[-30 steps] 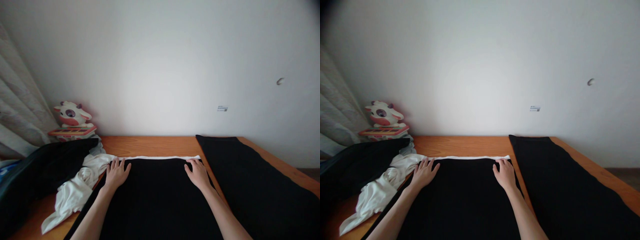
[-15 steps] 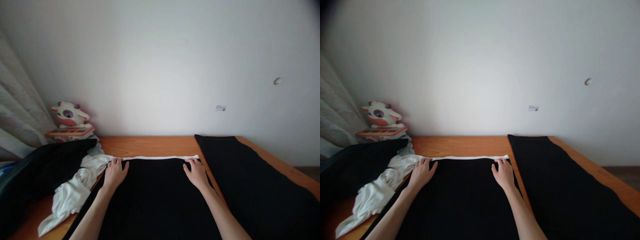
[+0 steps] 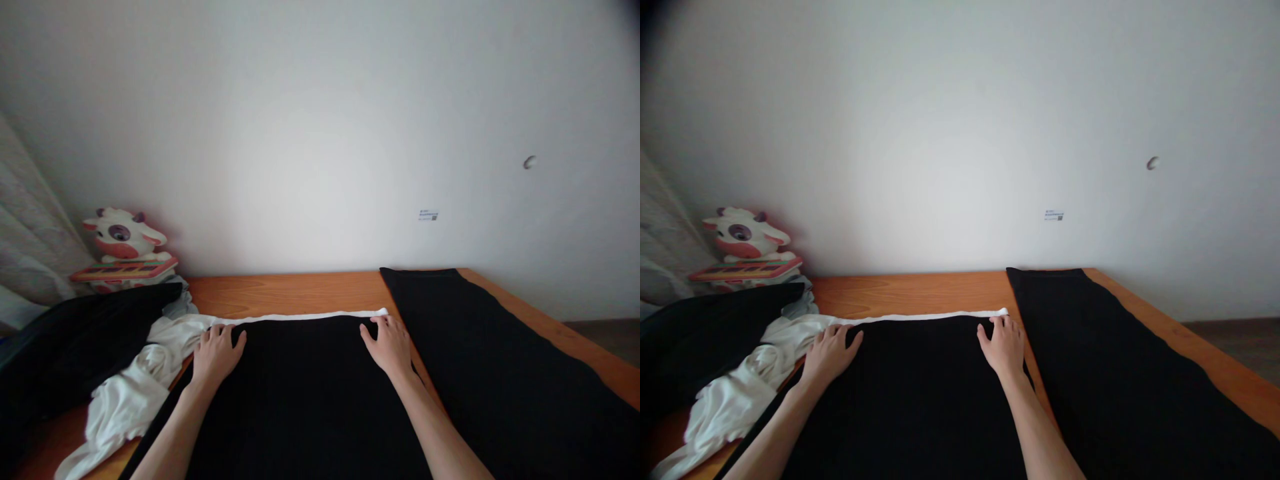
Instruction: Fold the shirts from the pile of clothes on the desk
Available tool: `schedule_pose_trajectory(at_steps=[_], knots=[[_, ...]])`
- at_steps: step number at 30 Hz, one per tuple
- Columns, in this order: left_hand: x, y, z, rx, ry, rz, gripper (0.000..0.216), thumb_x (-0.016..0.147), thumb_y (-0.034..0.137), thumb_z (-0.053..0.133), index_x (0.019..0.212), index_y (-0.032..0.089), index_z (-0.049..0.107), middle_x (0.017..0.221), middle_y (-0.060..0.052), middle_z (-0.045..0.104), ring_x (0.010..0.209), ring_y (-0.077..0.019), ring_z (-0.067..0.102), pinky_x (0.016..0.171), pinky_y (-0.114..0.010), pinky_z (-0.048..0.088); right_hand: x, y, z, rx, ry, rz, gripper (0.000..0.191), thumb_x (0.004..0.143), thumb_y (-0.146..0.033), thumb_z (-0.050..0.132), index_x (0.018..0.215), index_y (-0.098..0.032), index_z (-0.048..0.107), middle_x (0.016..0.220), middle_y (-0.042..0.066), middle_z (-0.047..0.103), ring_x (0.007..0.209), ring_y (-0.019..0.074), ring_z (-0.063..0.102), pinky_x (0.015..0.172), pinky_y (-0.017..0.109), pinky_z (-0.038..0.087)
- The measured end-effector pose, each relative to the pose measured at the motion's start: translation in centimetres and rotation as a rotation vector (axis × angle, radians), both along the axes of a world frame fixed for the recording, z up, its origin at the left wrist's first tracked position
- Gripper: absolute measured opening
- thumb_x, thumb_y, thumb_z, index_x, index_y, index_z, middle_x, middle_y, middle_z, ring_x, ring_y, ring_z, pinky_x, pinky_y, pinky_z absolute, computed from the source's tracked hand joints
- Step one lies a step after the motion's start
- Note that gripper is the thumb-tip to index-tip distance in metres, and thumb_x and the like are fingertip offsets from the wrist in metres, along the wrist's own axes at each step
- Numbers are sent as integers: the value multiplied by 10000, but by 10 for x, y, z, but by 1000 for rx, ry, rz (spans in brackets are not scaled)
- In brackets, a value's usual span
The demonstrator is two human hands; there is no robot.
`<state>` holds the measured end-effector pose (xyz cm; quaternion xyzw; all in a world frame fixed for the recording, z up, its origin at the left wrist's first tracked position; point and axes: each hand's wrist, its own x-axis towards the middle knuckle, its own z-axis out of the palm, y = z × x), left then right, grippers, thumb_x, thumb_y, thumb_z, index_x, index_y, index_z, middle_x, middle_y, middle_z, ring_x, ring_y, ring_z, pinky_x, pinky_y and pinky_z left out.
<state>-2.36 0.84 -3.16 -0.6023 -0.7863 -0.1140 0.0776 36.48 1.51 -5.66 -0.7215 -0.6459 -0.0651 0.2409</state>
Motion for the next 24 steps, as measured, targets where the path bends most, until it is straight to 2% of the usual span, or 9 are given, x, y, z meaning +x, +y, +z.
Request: schedule_pose_trajectory(at_steps=[6, 10, 14, 17, 19, 21, 24], knots=[[1, -1, 2, 66, 12, 90, 713, 873, 616, 377, 1234, 59, 638, 1215, -255, 616, 1149, -446, 562, 899, -510, 469, 0, -1, -1, 35, 30, 29, 387, 944, -524, 512, 1086, -203, 676, 1128, 141, 679, 1099, 313, 609, 948, 447, 432], [4, 0, 2, 27, -14, 106, 790, 838, 684, 387, 1259, 59, 624, 1229, -262, 606, 1188, -462, 546, 941, -541, 450, -2, -3, 1, 62, 38, 65, 364, 949, -512, 508, 1065, -213, 681, 1108, 123, 684, 1077, 290, 617, 962, 437, 433], [2, 4, -1, 0, -81, 51, 763, 839, 695, 390, 1281, 120, 628, 1297, -235, 585, 1237, -448, 523, 981, -537, 435, -2, -5, 2, 57, 43, 67, 346, 944, -489, 537, 1080, -206, 683, 1112, 123, 683, 1086, 290, 616, 969, 428, 437], [1, 7, -7, 29, -96, 39, 697, 883, 630, 374, 1296, 124, 616, 1313, -228, 589, 1243, -436, 530, 997, -545, 429, -2, -5, 3, 48, 38, 73, 309, 947, -439, 545, 1094, -202, 678, 1122, 119, 683, 1096, 284, 619, 978, 428, 439], [1, 9, -10, 76, -87, 28, 664, 918, 579, 346, 1358, 137, 575, 1402, -212, 552, 1278, -420, 519, 1024, -560, 416, -3, -4, 4, 58, 21, 92, 285, 953, -405, 535, 1101, -207, 676, 1151, 121, 681, 1117, 280, 617, 1002, 433, 431], [1, 9, -13, 85, -74, -41, 647, 940, 553, 335, 1420, 168, 534, 1499, -174, 500, 1339, -384, 495, 1075, -548, 391, -6, -4, 5, 83, 5, 141, 297, 967, -399, 510, 1127, -209, 674, 1225, 131, 670, 1182, 283, 597, 1059, 451, 400], [2, 10, -14, -38, -61, -136, 714, 921, 587, 392, 1479, 154, 494, 1560, -166, 460, 1437, -357, 416, 1158, -529, 320, -11, -3, 6, 77, -11, 243, 390, 1003, -440, 446, 1238, -204, 649, 1402, 142, 599, 1341, 287, 506, 1170, 504, 288]])
